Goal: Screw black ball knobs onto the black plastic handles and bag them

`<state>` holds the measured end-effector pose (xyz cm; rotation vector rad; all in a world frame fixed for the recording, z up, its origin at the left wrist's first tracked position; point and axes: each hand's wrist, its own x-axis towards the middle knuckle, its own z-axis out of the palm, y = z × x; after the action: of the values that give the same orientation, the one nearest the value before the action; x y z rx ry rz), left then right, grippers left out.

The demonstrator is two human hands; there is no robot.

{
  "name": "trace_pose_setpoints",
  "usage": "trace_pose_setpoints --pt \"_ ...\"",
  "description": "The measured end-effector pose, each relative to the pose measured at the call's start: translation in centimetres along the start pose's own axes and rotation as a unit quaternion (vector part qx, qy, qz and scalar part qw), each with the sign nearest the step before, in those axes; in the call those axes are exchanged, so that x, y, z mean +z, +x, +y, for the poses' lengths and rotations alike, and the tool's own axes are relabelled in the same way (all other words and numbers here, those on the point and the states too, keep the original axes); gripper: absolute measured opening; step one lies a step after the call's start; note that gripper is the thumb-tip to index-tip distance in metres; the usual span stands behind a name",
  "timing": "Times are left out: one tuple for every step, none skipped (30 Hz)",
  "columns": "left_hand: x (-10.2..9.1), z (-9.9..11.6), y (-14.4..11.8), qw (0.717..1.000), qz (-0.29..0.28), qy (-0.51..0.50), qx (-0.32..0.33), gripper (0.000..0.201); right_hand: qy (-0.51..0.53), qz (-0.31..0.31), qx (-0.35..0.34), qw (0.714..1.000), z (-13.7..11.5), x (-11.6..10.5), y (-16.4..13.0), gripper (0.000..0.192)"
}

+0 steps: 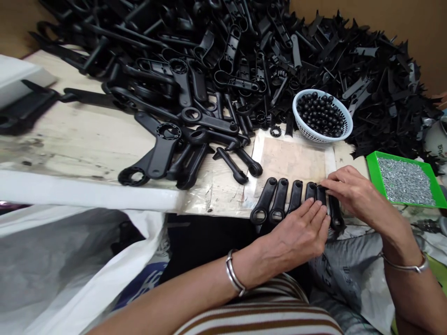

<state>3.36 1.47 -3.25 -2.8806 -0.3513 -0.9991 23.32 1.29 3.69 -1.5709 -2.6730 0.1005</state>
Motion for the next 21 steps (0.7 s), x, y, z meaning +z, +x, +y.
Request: trace_pose_setpoints --pt "0.0 0.0 0.0 1.0 0.004 -0.003 -0.003 0.025 0.012 0.005 -0.003 1.0 0.2 0.0 0.0 0.018" --pt "0.0 0.0 0.0 1.0 0.005 -0.005 -0.005 0.024 0.023 0.008 -0.005 1.0 0.4 0.0 0.1 0.017" --pt "0.0 0.0 0.0 1.0 0.004 -0.007 -0.005 0.024 0.034 0.009 -0.006 0.999 0.4 0.0 0.1 0.017" --pt "0.0 0.0 0.1 1.0 0.0 -0.008 -0.005 0.024 0.042 0.007 -0.006 0.999 0.4 0.0 0.2 0.016" --pt "-0.1 0.0 0.1 1.0 -0.004 -0.009 -0.004 0.024 0.048 0.001 -0.005 0.999 0.2 -0.1 0.2 0.016" --pt "-0.1 0.0 0.1 1.0 -0.009 -0.01 -0.003 0.024 0.048 -0.008 -0.004 0.999 0.1 -0.2 0.2 0.016" --pt "-0.2 -0.1 0.2 1.0 -0.013 -0.011 -0.004 0.024 0.042 -0.024 0.001 0.999 -0.2 -0.3 0.3 0.017" --pt "-0.3 -0.1 0.2 1.0 -0.015 -0.011 -0.005 0.024 0.031 -0.044 0.007 0.999 -0.5 -0.5 0.3 0.018" --pt "-0.3 -0.1 0.2 1.0 -0.016 -0.012 -0.007 0.025 0.018 -0.064 0.015 0.998 -0.9 -0.7 0.4 0.018" --pt "-0.3 -0.1 0.2 1.0 -0.016 -0.011 -0.007 0.026 0.005 -0.083 0.022 0.996 -1.3 -0.9 0.5 0.018" --pt "-0.3 -0.1 0.2 1.0 -0.016 -0.01 -0.006 0.026 -0.006 -0.1 0.03 0.995 -1.7 -1.1 0.6 0.017" --pt "-0.3 -0.1 0.2 1.0 -0.018 -0.008 -0.004 0.027 -0.015 -0.111 0.036 0.993 -2.1 -1.3 0.7 0.016" --pt "-0.2 -0.1 0.1 1.0 -0.02 -0.007 -0.003 0.028 -0.021 -0.116 0.041 0.992 -2.4 -1.4 0.8 0.015" --pt "-0.2 -0.1 0.1 1.0 -0.025 -0.007 -0.002 0.028 -0.023 -0.114 0.044 0.992 -2.5 -1.4 0.9 0.014" --pt "-0.1 0.0 0.0 1.0 -0.028 -0.008 -0.004 0.029 -0.02 -0.111 0.046 0.993 -2.5 -1.3 0.9 0.015" --pt "0.0 0.0 0.0 0.999 -0.031 -0.011 -0.006 0.029 -0.012 -0.102 0.046 0.994 -2.4 -1.2 0.8 0.015" --pt "0.0 0.0 0.0 0.999 -0.033 -0.014 -0.009 0.029 0.002 -0.088 0.043 0.995 -2.1 -0.9 0.7 0.017" --pt "0.1 0.1 0.0 0.999 -0.032 -0.018 -0.011 0.028 0.022 -0.069 0.038 0.997 -1.8 -0.6 0.5 0.019" --pt "0.1 0.1 0.0 0.999 -0.028 -0.02 -0.013 0.027 0.039 -0.048 0.033 0.998 -1.4 -0.3 0.3 0.02" --pt "0.1 0.1 0.0 0.999 -0.023 -0.022 -0.015 0.025 0.053 -0.028 0.028 0.998 -1.0 0.1 0.2 0.02" --pt "0.1 0.1 0.0 0.999 -0.018 -0.023 -0.017 0.024 0.06 -0.008 0.025 0.998 -0.6 0.5 0.0 0.021"
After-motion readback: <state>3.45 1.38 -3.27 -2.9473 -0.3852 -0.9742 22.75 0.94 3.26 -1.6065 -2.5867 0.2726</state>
